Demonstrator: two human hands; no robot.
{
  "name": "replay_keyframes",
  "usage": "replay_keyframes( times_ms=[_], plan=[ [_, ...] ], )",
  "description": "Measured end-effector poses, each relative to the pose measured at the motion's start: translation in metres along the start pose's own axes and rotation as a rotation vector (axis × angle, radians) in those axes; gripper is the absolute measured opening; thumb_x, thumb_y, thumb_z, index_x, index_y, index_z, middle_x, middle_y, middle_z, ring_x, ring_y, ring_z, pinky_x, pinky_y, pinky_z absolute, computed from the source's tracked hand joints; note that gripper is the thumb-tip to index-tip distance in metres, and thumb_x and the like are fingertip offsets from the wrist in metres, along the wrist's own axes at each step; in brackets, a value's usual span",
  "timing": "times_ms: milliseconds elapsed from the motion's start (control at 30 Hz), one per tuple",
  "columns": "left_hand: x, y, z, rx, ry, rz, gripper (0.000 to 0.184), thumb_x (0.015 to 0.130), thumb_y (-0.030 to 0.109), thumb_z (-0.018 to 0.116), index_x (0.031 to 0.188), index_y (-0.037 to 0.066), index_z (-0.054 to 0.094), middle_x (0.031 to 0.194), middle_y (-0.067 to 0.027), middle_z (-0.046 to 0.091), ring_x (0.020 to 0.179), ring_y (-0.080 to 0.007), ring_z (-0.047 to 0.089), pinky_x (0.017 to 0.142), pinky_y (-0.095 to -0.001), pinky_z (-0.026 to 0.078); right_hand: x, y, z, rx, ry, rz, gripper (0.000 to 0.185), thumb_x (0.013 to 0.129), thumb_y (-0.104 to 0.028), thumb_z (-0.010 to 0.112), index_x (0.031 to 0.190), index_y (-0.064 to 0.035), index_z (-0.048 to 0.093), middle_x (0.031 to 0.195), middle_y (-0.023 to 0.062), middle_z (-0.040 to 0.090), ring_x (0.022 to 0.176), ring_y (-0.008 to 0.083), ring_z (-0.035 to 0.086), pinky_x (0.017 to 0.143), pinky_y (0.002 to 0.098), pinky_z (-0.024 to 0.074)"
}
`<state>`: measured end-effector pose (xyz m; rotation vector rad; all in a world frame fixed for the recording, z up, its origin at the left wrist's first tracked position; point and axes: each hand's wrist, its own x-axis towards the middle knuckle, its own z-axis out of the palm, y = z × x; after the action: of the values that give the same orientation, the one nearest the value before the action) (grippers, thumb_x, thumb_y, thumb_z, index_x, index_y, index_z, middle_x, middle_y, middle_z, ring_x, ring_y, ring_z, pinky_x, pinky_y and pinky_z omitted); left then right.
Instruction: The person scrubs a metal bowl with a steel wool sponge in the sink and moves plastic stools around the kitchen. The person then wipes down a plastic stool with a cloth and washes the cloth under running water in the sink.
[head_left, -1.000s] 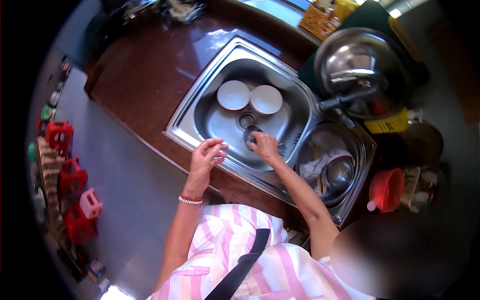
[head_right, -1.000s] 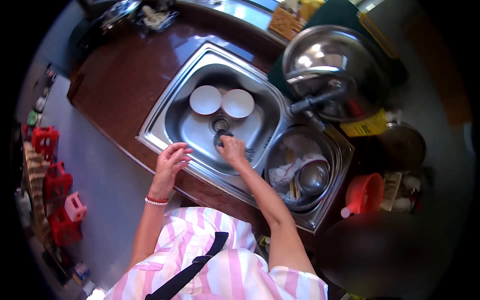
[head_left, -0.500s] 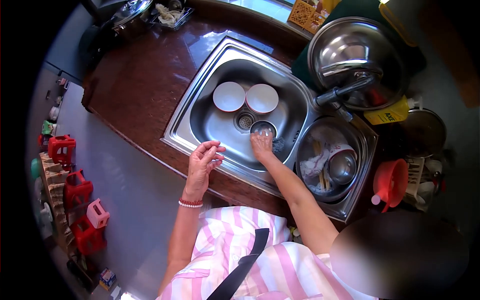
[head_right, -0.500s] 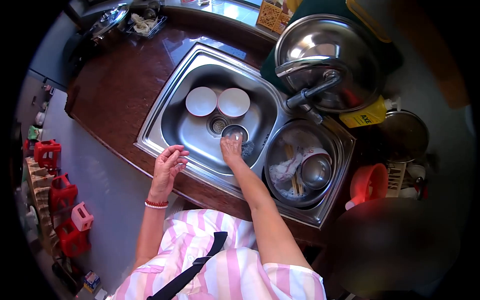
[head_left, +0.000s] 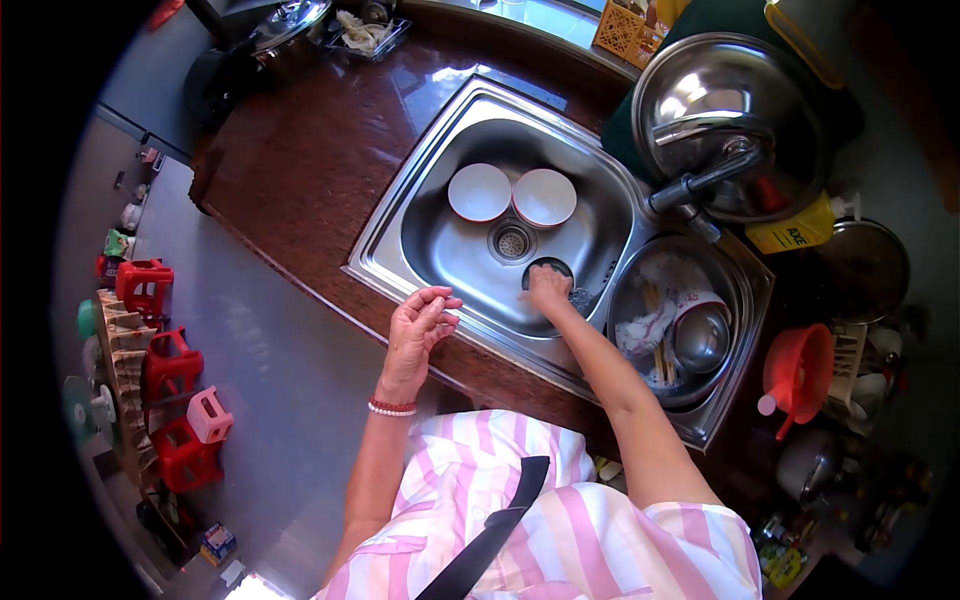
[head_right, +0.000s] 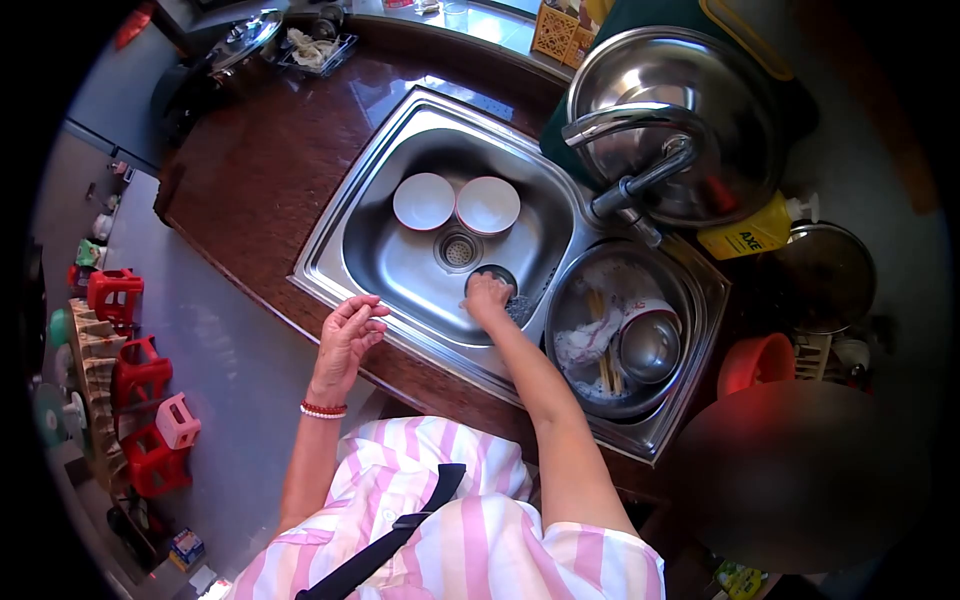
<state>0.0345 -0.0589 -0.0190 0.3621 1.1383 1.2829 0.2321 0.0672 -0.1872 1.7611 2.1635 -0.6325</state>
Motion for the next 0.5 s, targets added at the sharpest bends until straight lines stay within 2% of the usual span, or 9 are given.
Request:
replay_keyframes(
  times_ms=[33,133,267,300,333,367,433,467,500],
  plan=[
    [-0.003,0.001,0.000,-0.001,0.006,0.001,0.019,0.091,0.014,0.057,0.106,0.003,0.057,0.095,-0.0088,0.065,0.076,-0.0097,0.063,0.069,-0.0214,0.053,0.001,0.000,-0.014,0.032,-0.042,0.026,0.054,0.064,-0.043,0.077,0.102,-0.0076,0.063,0.110,0.0139,0.061,0.102,0.0325,0.060,0.082,0.0447,0.0485],
    [-0.011,0.001,-0.005,-0.016,0.025,0.008,0.019,0.091,0.014,0.056,0.106,0.003,0.056,0.095,-0.0087,0.065,0.075,-0.0098,0.063,0.069,-0.0216,0.053,0.008,0.008,-0.025,0.078,0.028,0.047,0.055,0.066,-0.045,0.076,0.101,-0.0048,0.062,0.108,0.0151,0.062,0.101,0.0328,0.060,0.083,0.0447,0.0487],
    [-0.024,0.000,-0.002,-0.038,0.055,0.015,0.020,0.090,0.016,0.057,0.106,0.004,0.057,0.095,-0.0084,0.065,0.075,-0.0098,0.063,0.068,-0.0216,0.053,0.009,0.011,-0.022,0.074,0.039,0.015,0.051,0.066,-0.043,0.075,0.099,-0.0073,0.063,0.115,0.0151,0.054,0.107,0.0336,0.053,0.085,0.0468,0.0458],
    [-0.027,0.001,-0.001,-0.050,0.066,0.007,0.021,0.090,0.016,0.057,0.107,0.004,0.057,0.095,-0.0083,0.065,0.075,-0.0098,0.063,0.068,-0.0217,0.053,0.015,0.016,-0.010,0.112,0.061,0.000,0.050,0.065,-0.041,0.075,0.099,-0.0073,0.063,0.113,0.0146,0.055,0.104,0.0348,0.054,0.083,0.0464,0.0462],
    [-0.028,0.006,0.003,-0.007,0.032,-0.011,0.022,0.090,0.017,0.056,0.108,0.004,0.057,0.097,-0.0078,0.064,0.078,-0.0093,0.062,0.070,-0.0215,0.052,0.011,0.015,-0.016,0.139,0.079,-0.058,0.046,0.065,-0.038,0.076,0.096,-0.0074,0.063,0.110,0.0141,0.055,0.101,0.0338,0.055,0.080,0.0452,0.0468],
    [-0.027,0.011,0.009,0.032,0.002,-0.027,0.023,0.091,0.018,0.056,0.109,0.004,0.057,0.098,-0.0073,0.064,0.081,-0.0087,0.061,0.071,-0.0213,0.052,0.011,0.017,-0.023,0.181,0.060,-0.139,0.047,0.068,-0.033,0.074,0.106,-0.0104,0.060,0.118,0.0129,0.054,0.105,0.0330,0.055,0.084,0.0450,0.0470],
    [-0.018,0.025,0.021,0.120,-0.141,-0.026,0.033,0.089,0.023,0.058,0.116,0.004,0.055,0.107,-0.0084,0.061,0.094,-0.0126,0.058,0.081,-0.0269,0.050,-0.004,0.005,-0.060,0.141,0.102,-0.144,0.034,0.071,-0.029,0.071,0.098,-0.0105,0.064,0.106,0.0122,0.060,0.102,0.0315,0.057,0.080,0.0436,0.0475],
    [-0.008,0.037,0.030,0.185,-0.301,0.149,0.039,0.088,0.026,0.059,0.120,0.005,0.053,0.111,-0.0086,0.059,0.101,-0.0150,0.056,0.085,-0.0302,0.048,-0.010,0.003,-0.083,0.201,0.147,-0.202,0.030,0.072,-0.028,0.070,0.097,-0.0112,0.066,0.099,0.0125,0.064,0.094,0.0316,0.061,0.078,0.0420,0.0486],
    [0.000,0.053,0.040,0.259,-0.464,0.314,0.045,0.087,0.029,0.061,0.124,0.005,0.051,0.116,-0.0089,0.056,0.107,-0.0174,0.053,0.090,-0.0335,0.046,-0.021,-0.002,-0.119,0.309,0.142,-0.290,0.028,0.075,-0.023,0.069,0.100,-0.0101,0.067,0.092,0.0132,0.066,0.083,0.0265,0.065,0.074,0.0364,0.0504]
  ],
)
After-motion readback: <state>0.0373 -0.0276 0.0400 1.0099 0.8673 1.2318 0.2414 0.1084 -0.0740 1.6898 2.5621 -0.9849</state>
